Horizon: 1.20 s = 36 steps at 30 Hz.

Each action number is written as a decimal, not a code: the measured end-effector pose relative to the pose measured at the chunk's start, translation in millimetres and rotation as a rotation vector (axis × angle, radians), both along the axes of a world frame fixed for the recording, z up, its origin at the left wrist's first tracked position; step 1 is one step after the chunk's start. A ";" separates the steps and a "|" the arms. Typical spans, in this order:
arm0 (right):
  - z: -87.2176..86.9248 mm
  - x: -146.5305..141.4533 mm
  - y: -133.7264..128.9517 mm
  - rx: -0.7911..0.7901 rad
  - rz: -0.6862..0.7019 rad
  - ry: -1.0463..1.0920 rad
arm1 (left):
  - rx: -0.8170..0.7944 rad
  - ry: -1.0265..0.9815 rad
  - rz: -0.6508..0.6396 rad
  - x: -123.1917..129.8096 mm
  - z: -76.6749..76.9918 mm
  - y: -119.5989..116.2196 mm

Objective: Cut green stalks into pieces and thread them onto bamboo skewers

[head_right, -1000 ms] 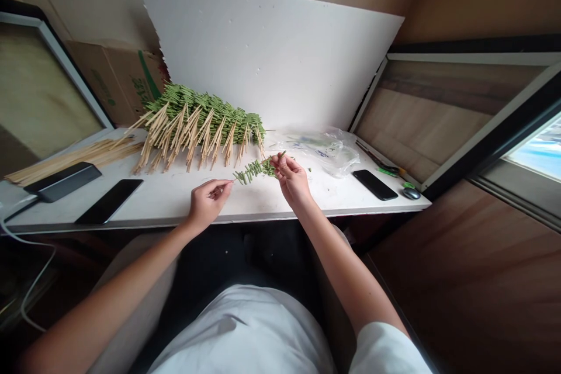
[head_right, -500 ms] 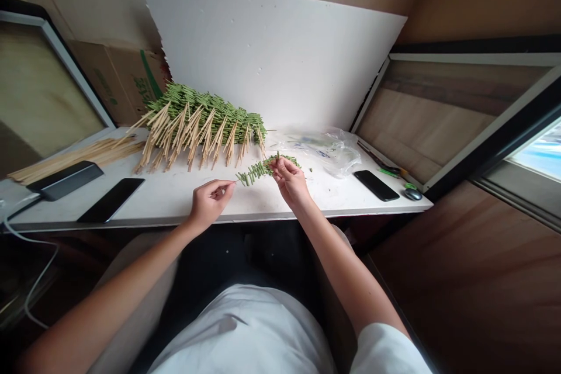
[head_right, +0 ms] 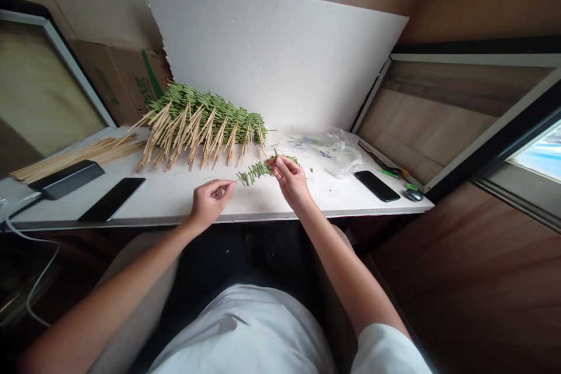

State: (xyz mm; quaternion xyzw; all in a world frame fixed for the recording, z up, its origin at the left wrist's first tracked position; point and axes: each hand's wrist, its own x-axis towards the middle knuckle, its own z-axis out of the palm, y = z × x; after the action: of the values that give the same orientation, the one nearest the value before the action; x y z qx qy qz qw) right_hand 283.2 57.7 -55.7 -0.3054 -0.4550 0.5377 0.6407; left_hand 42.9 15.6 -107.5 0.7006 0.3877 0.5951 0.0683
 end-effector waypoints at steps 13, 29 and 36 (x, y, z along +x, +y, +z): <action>-1.3 3.6 1.5 0.027 -0.024 -0.007 | -0.020 0.056 -0.009 -2.7 -3.5 3.1; 3.3 8.0 1.8 0.036 -0.068 -0.065 | -0.071 0.084 -0.065 -5.5 -4.3 5.0; 4.5 9.0 0.5 0.048 0.001 -0.044 | -0.120 0.043 -0.078 -3.7 -3.8 3.6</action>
State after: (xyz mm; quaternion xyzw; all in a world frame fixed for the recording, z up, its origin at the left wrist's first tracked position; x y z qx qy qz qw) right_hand 292.2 58.2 -51.2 -0.3015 -0.4819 0.5200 0.6376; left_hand 39.2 19.2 -111.3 0.7224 0.3965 0.5525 0.1252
